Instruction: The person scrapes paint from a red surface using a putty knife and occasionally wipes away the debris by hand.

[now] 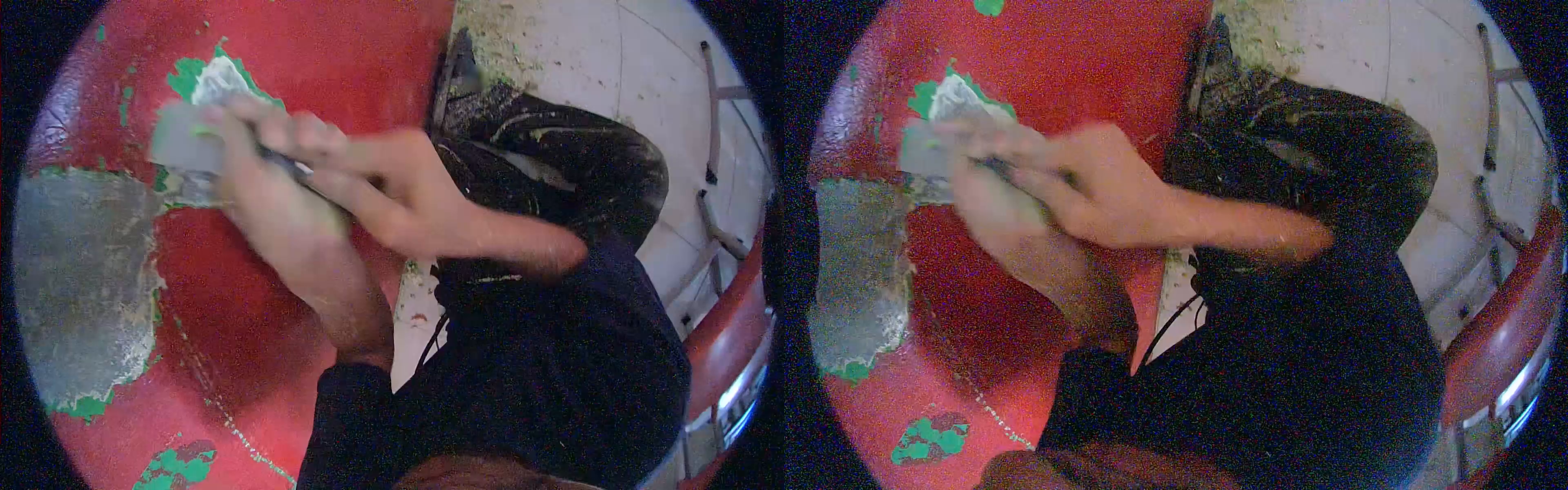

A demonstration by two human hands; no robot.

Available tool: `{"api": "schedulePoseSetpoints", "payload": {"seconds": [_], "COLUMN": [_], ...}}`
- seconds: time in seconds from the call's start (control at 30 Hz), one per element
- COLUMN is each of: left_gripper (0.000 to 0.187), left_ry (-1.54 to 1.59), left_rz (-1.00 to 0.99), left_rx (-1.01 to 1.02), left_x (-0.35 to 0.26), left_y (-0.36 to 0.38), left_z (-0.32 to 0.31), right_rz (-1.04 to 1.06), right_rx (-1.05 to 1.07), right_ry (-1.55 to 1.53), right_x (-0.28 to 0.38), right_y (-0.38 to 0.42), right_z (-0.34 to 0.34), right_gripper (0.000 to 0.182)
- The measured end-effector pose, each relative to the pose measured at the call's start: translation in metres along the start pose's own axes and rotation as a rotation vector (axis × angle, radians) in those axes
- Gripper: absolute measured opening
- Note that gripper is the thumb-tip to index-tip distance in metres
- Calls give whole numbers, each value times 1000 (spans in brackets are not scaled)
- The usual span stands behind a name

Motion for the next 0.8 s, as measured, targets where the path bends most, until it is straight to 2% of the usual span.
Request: {"api": "schedulePoseSetpoints", "payload": {"seconds": [0.03,0.07,0.17,0.23,0.3,0.37,0.4,0.43,0.47,0.5,0.53,0.6,0.63,0.67,0.8], "left_gripper": [27,28,27,27,28,27,27,27,26,26,27,27,28,28,29], "left_ry": [-51,27,70,69,10,110,124,126,15,-90,-43,-18,-2,7,53], "left_rz": [13,108,62,37,49,67,59,69,-32,-136,-80,8,-17,-25,-24], "left_rx": [-30,-19,157,52,9,75,95,101,114,117,46,-71,-14,41,96], "left_x": [12,30,8,5,16,22,13,6,-7,-18,-11,12,7,4,-10], "left_y": [8,14,-18,-13,2,-7,-19,-23,-22,-18,-11,6,-2,-10,-10], "left_z": [8,5,-12,-21,-9,-11,-13,-15,-24,-33,-24,-6,-13,-14,-26], "right_rz": [-9,-14,-9,-25,-98,-152,-39,-27,-5,31,97,-57,-134,-73,-137], "right_rx": [-14,-29,-81,-103,-19,57,-40,-66,-81,-74,-15,45,72,68,-38], "right_ry": [-40,-79,-48,-95,-121,-181,-185,-217,-244,-261,-161,-253,-292,-285,-346], "right_x": [-4,-14,-13,-15,-16,-23,-15,-12,-8,-3,7,-2,-13,-18,-12], "right_y": [9,17,3,-9,2,9,-4,-10,-21,-29,-25,-1,7,2,-19], "right_z": [1,4,11,16,14,16,18,12,14,16,18,15,13,12,10], "right_gripper": [17,17,20,23,24,24,21,21,21,22,22,22,23,23,23]}}
Point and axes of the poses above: each hand's wrist, its own y-axis away from the middle knuckle, its own z-axis out of the back of the hand, x = y × z, the point moved 10 cm from there along -y, towards the middle knuckle, and after that the axes turned 12 degrees about z, right-handed, at the moved point
